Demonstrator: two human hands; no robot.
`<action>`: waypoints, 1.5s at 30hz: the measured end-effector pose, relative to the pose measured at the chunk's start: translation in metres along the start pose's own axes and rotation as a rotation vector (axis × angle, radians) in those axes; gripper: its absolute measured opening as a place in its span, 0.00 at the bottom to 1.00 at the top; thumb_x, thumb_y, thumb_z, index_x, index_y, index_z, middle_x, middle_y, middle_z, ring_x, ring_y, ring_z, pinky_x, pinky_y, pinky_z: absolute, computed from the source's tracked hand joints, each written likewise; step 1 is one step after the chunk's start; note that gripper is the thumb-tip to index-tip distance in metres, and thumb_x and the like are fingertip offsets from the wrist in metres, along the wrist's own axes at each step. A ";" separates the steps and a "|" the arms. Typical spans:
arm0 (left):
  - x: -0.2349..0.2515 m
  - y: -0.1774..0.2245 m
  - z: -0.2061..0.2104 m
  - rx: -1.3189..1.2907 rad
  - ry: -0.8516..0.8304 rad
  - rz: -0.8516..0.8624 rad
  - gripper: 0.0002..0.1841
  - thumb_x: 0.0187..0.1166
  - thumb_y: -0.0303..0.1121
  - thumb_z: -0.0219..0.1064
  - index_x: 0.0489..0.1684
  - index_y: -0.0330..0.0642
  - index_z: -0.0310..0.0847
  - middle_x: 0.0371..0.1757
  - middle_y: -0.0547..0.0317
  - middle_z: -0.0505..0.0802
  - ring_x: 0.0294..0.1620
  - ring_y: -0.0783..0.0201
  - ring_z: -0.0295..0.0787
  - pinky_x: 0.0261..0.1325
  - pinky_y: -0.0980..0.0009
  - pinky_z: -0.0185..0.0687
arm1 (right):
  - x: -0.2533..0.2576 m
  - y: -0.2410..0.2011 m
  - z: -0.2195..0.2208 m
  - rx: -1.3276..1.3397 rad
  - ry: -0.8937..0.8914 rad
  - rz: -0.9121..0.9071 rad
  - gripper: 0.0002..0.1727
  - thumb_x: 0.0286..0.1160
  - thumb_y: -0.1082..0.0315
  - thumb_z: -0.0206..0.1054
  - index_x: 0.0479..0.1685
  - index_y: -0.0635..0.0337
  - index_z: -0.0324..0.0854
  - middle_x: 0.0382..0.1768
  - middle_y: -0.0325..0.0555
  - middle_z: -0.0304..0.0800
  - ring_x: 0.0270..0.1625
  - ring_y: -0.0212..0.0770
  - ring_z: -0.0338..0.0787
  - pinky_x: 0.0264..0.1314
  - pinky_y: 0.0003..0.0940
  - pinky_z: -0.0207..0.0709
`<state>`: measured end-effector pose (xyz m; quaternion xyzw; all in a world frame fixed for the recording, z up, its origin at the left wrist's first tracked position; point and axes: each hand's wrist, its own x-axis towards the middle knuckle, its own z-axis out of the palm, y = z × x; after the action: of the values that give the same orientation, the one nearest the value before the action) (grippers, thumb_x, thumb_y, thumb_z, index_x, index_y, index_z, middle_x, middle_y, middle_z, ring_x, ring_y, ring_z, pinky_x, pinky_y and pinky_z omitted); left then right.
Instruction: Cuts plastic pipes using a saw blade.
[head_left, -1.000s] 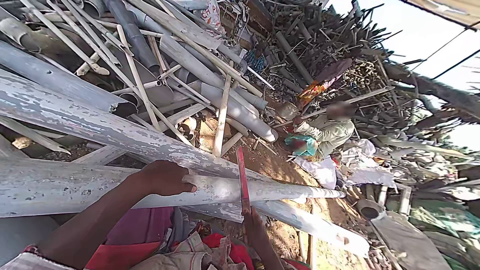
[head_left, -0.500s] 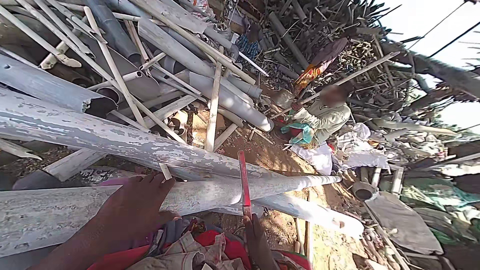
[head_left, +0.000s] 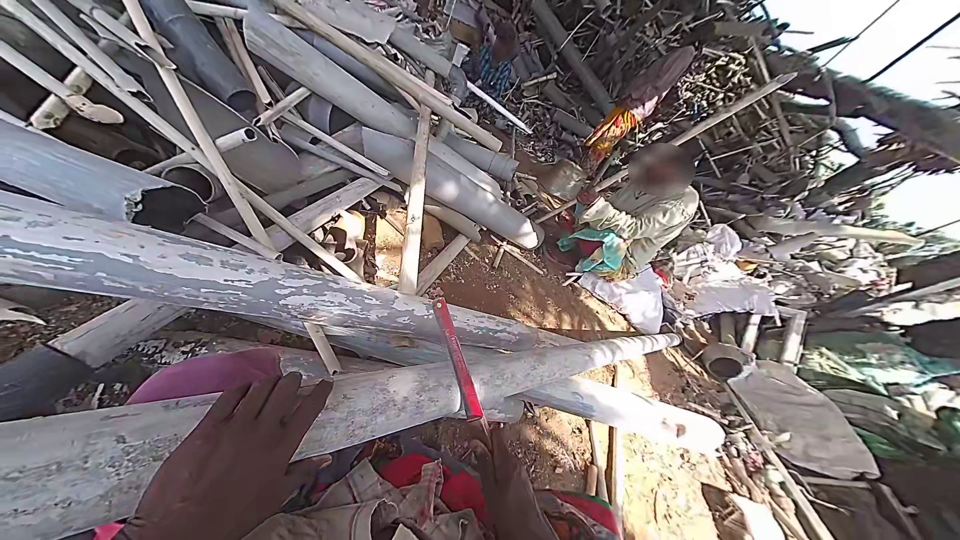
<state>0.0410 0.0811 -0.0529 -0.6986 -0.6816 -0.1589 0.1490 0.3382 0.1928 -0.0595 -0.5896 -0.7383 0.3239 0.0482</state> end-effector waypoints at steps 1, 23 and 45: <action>-0.001 0.002 0.000 0.002 -0.002 -0.003 0.45 0.44 0.60 0.81 0.62 0.34 0.87 0.48 0.33 0.91 0.48 0.32 0.91 0.51 0.41 0.84 | 0.016 0.011 -0.009 -0.013 0.038 0.052 0.22 0.95 0.57 0.48 0.60 0.72 0.72 0.29 0.56 0.80 0.33 0.52 0.84 0.42 0.51 0.78; 0.027 0.015 -0.023 -0.124 -0.614 -0.094 0.49 0.55 0.60 0.84 0.78 0.39 0.76 0.72 0.36 0.82 0.74 0.33 0.76 0.69 0.38 0.69 | 0.070 0.116 -0.102 0.058 0.093 0.576 0.29 0.98 0.52 0.37 0.68 0.72 0.68 0.33 0.52 0.74 0.27 0.44 0.77 0.36 0.41 0.76; 0.008 0.030 -0.016 -0.067 -0.522 -0.054 0.48 0.58 0.53 0.85 0.80 0.36 0.73 0.64 0.36 0.89 0.65 0.36 0.87 0.67 0.46 0.77 | 0.034 0.029 -0.046 0.260 -0.054 0.363 0.23 0.98 0.53 0.39 0.56 0.66 0.67 0.18 0.39 0.67 0.13 0.33 0.70 0.18 0.27 0.72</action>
<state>0.0709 0.0810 -0.0342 -0.7021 -0.7096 0.0002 -0.0591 0.3735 0.2459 -0.0495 -0.6927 -0.5733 0.4354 0.0449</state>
